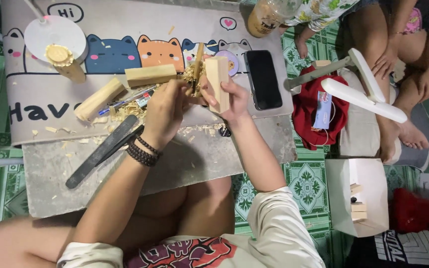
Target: Using a hand file to shape and smooth small wooden blocks on a floor-based workspace.
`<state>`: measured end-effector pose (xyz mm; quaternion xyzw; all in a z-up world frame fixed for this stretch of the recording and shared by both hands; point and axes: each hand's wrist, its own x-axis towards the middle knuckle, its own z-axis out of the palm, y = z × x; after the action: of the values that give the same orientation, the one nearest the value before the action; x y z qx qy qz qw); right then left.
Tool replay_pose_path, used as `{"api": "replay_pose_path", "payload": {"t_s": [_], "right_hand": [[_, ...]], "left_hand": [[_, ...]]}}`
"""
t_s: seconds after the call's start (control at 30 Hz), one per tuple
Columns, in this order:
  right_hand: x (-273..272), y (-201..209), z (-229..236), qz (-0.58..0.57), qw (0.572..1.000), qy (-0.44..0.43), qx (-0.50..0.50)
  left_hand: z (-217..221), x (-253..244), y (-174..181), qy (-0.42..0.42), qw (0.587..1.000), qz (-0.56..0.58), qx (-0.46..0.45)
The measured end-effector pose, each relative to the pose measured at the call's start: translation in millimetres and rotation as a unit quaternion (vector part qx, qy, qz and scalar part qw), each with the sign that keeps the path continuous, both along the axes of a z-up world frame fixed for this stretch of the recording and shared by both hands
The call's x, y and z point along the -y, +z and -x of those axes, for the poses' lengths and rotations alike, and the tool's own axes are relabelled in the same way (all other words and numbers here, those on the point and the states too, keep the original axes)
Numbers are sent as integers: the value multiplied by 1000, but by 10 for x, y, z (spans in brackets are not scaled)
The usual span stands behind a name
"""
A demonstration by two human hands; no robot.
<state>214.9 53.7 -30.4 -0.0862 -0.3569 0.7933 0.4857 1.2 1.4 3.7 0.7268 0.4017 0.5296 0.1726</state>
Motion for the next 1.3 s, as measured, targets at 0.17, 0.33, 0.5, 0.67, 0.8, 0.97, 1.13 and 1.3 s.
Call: {"api": "replay_pose_path", "payload": {"t_s": [0.17, 0.33, 0.5, 0.67, 0.8, 0.97, 1.13, 1.3], "right_hand": [[66, 185, 46, 50, 982, -94, 156], [105, 209, 152, -365, 532, -445, 621], [124, 225, 171, -376, 524, -466, 606], [190, 414, 260, -408, 536, -457, 581], [148, 383, 147, -418, 465, -435, 648], [-121, 41, -101, -447, 461, -442, 627], [-93, -3, -98, -410, 443, -460, 651], [-61, 94, -44, -410, 449, -457, 649]], "left_hand": [[165, -35, 27, 78, 977, -68, -189], [178, -59, -80, 86, 959, -72, -260], [130, -40, -116, 105, 951, -47, -286], [140, -36, -140, 121, 944, -49, -301], [131, -19, -146, 97, 954, -40, -280], [109, -125, -325, 104, 927, -55, -356], [118, -26, -133, -9, 950, 81, -303], [72, -9, -100, 43, 945, -51, -322]]}}
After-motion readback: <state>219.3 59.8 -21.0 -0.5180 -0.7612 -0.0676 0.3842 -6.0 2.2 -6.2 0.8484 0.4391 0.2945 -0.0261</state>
